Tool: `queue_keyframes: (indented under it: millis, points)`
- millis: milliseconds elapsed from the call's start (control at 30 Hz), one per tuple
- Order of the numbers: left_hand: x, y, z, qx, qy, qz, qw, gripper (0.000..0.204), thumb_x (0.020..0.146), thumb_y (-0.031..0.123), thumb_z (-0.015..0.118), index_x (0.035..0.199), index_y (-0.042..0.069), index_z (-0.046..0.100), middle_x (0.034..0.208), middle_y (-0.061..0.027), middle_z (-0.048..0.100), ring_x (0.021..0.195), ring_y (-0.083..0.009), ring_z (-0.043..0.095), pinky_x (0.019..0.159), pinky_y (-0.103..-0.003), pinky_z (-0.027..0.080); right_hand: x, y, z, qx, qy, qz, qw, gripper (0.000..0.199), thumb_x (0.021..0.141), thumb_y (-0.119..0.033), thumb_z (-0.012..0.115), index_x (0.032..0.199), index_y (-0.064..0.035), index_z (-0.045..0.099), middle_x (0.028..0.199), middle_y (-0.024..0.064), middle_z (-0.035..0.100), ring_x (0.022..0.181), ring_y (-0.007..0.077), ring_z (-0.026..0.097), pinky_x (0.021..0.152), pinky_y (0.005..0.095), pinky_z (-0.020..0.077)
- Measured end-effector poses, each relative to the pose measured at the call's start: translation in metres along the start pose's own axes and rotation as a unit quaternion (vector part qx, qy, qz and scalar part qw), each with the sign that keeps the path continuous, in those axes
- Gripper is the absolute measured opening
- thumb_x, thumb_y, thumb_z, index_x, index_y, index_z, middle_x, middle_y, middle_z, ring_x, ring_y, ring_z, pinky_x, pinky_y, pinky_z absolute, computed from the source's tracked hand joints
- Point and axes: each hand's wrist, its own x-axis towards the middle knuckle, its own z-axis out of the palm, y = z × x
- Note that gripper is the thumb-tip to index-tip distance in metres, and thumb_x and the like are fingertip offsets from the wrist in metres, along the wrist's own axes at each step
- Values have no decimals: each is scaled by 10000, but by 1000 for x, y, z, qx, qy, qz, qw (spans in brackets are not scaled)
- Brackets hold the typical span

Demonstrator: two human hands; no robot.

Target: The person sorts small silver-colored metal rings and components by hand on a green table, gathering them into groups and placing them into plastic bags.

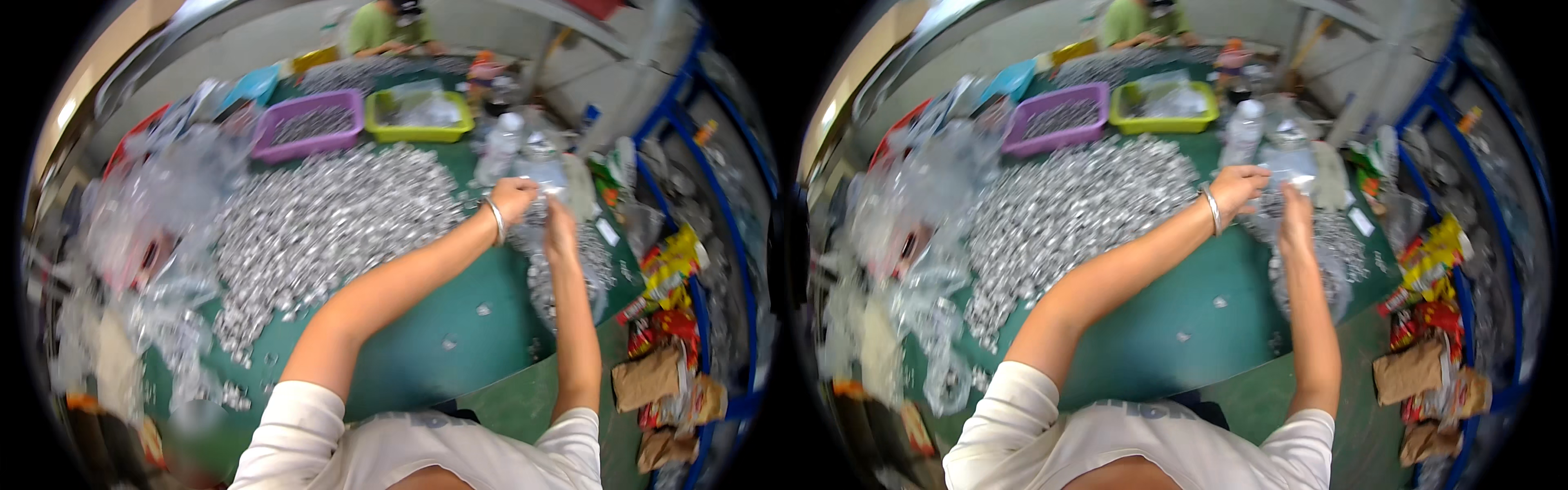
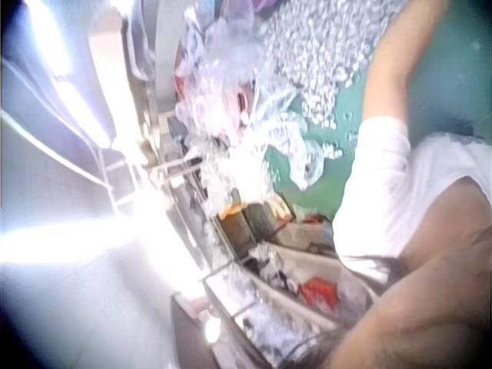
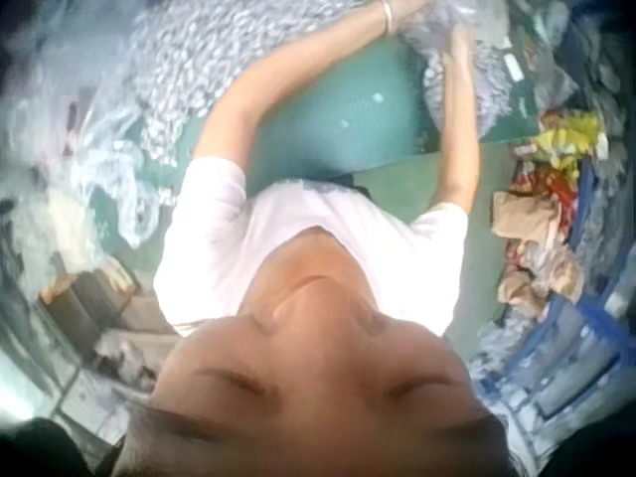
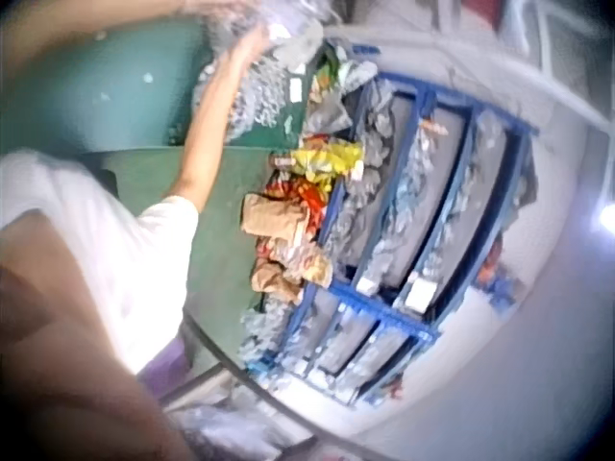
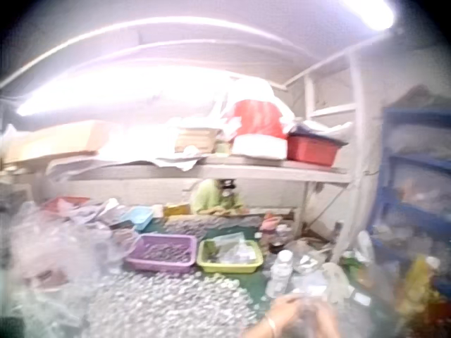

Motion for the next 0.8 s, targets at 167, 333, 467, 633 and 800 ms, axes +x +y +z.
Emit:
queue_keyframes:
  millis: [167,333,467,633,800]
  points:
    - [-137,-31,-89,141,106,193,965,304,854,135,631,1152,84,616,1183,-92,581,1157,-208,519,918,-301,454,-88,10,65,-123,-238,-73,961,310,908,-151,581,1172,12,575,1140,81,606,1072,164,545,934,295,414]
    - [-267,-76,-164,421,362,135,820,362,804,63,645,1159,55,573,1301,-169,484,1184,-366,486,981,-402,409,-135,65,131,-268,-455,-146,837,296,853,-119,633,1123,-3,593,1070,112,620,988,220,600,823,319,463]
    - [-346,-94,-139,402,402,99,817,355,794,46,655,1139,45,574,1240,-153,523,1151,-350,514,967,-381,418,-166,93,164,-296,-453,-184,821,265,840,-66,618,1092,11,589,1044,131,615,968,259,610,805,338,473]
    - [-434,-120,-116,412,521,43,746,403,746,-29,674,1132,32,576,1168,-141,523,1050,-321,509,915,-380,421,-230,104,188,-291,-609,-150,723,315,807,-30,641,1111,13,567,1045,148,598,963,294,589,855,370,463]
    - [-469,-144,-118,416,620,-66,662,675,677,23,760,1277,19,450,1217,-184,444,1061,-368,446,926,-407,393,-275,121,226,-269,-646,-223,679,405,768,-13,654,1158,-18,543,1113,126,568,1046,318,529,902,390,439]
